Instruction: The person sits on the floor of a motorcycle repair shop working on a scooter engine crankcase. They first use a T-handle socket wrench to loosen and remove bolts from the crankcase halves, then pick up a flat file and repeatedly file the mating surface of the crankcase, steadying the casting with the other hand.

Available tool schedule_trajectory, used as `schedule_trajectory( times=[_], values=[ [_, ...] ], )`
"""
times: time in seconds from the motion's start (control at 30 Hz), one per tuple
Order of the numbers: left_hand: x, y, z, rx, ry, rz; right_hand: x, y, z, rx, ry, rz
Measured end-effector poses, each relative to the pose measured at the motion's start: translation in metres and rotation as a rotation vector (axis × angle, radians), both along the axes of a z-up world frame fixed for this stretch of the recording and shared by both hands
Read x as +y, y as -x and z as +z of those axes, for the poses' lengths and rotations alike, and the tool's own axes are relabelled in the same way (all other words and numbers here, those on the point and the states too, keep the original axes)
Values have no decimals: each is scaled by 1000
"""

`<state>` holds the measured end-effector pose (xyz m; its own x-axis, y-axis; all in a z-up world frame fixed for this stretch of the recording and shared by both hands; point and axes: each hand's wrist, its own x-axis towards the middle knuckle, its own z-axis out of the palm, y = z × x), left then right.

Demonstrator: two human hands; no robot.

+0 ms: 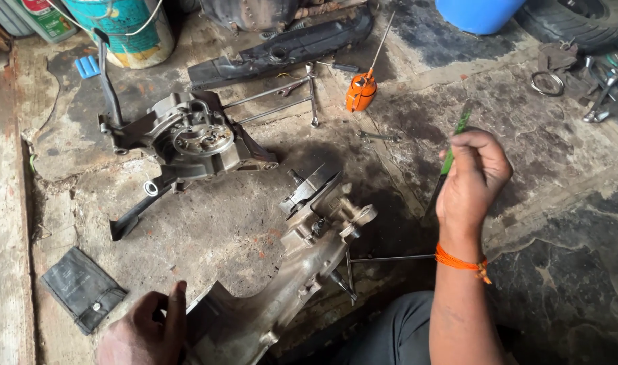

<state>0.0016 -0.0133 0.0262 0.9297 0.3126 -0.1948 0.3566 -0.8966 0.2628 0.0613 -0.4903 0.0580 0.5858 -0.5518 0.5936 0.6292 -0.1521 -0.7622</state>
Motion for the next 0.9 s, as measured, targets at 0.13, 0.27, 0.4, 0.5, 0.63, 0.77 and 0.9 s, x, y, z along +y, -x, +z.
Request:
schedule_trajectory(
  times=[0.13,0.27,0.4,0.5,0.63,0.77,0.9],
  values=[
    [1,3,-5,-123,-2,-38,26,14,62,72,-133,152],
    [1,2,-2,-88,22,-16,10,23,66,-23,-590,279],
    [0,1,-1,20,-23,-26,-26,2,8,-178,-794,401],
    [-2,6,2,-56,-11,-45,-9,-11,-7,-47,-799,331],
    [-2,8,8,-90,34,-55,26,-17,-23,101,-604,330],
    [2,1,-2,-141,58,-50,65,-12,-46,571,163,109],
    [0,1,2,-72,38,-14,77,4,-76,703,520,-68]
  ],
)
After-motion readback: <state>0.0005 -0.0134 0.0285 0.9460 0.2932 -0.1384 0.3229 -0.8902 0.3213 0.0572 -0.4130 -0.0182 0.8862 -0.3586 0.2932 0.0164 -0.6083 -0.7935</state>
